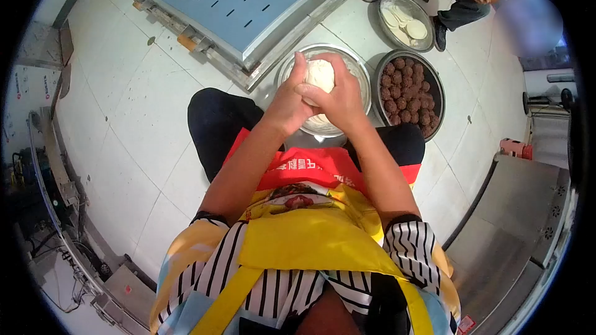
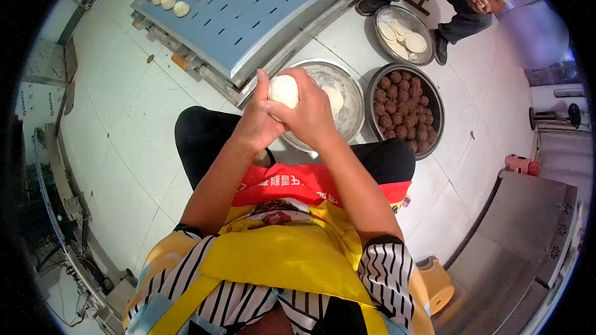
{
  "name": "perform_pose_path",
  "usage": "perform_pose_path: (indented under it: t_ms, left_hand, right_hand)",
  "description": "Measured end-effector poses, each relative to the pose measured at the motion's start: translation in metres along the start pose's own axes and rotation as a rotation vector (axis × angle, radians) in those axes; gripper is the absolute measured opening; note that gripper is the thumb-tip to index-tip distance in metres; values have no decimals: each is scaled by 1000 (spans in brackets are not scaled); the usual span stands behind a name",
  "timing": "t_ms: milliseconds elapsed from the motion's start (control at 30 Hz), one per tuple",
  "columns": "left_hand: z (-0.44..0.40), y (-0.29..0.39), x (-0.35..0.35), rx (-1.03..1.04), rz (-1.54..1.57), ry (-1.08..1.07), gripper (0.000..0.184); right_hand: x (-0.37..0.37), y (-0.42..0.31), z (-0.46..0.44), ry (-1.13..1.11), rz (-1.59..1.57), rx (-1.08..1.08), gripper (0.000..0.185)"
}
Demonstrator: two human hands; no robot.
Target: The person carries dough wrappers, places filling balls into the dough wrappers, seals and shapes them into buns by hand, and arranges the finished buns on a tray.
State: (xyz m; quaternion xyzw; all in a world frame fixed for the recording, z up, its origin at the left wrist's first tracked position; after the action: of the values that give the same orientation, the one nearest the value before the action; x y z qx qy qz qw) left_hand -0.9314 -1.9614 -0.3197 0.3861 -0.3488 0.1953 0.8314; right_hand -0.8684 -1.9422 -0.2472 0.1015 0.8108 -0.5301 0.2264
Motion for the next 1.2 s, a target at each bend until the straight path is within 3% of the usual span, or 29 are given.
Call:
perform_pose_path:
  t_ms: [100,200,300,400,500,633,733,833,967,1100,1200]
  left_hand:
    - [3,2,-1,-31,-60,-89,64]
    - [-3,-2,-3,-17,-15,-107,65]
    - [-2,1,-7,-8,42,-115,68]
    - [1,5,-7,-4,13,-98,67]
    - [12,9,-7,6,-1,-124,64]
    - [22,9,-16,-16,-34,-165,60]
    - [22,13,-20,28,85,-90,60]
    - [28,8,-18,-57,-14,-362,62]
    - [31,8,-18,29,34,-72,60]
    - [27,4,-15,-32,-76,-211,62]
    - [-3,4,-25,-33,73,-49,68]
  right_hand:
    - [13,2,6,-146,-370,215,56]
    - [3,-3,2,-43,29,40,55]
    - [3,-20,-2,-29,62,-56,54]
    - [13,-16,-4,-73,-188,89,56]
    - [9,-24,-6,36,13,50,55]
    - [31,-29,-2,-149,-271,179,58]
    - [33,-44,-5,-54,61,-27,63]
    - [41,-52,1,-158,-405,96,60]
    - [35,-38,-1,-156,-113,7,66]
    - [34,-34,-5,-257,-491,87,63]
    - [34,-6,-13,-215,-308,18,65]
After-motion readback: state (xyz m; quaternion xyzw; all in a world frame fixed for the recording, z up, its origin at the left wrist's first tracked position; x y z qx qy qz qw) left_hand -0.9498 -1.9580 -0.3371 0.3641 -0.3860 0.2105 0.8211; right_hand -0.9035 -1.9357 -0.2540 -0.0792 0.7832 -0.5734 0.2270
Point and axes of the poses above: each hand's wrist, its own z-axis away from the middle knuckle, its own x-axis out of the palm, y = z × x, the point moved 10 cm from there along -z, towards the middle knuckle, and after that the axes turned 5 degrees about -x, right-handed, at the moved point
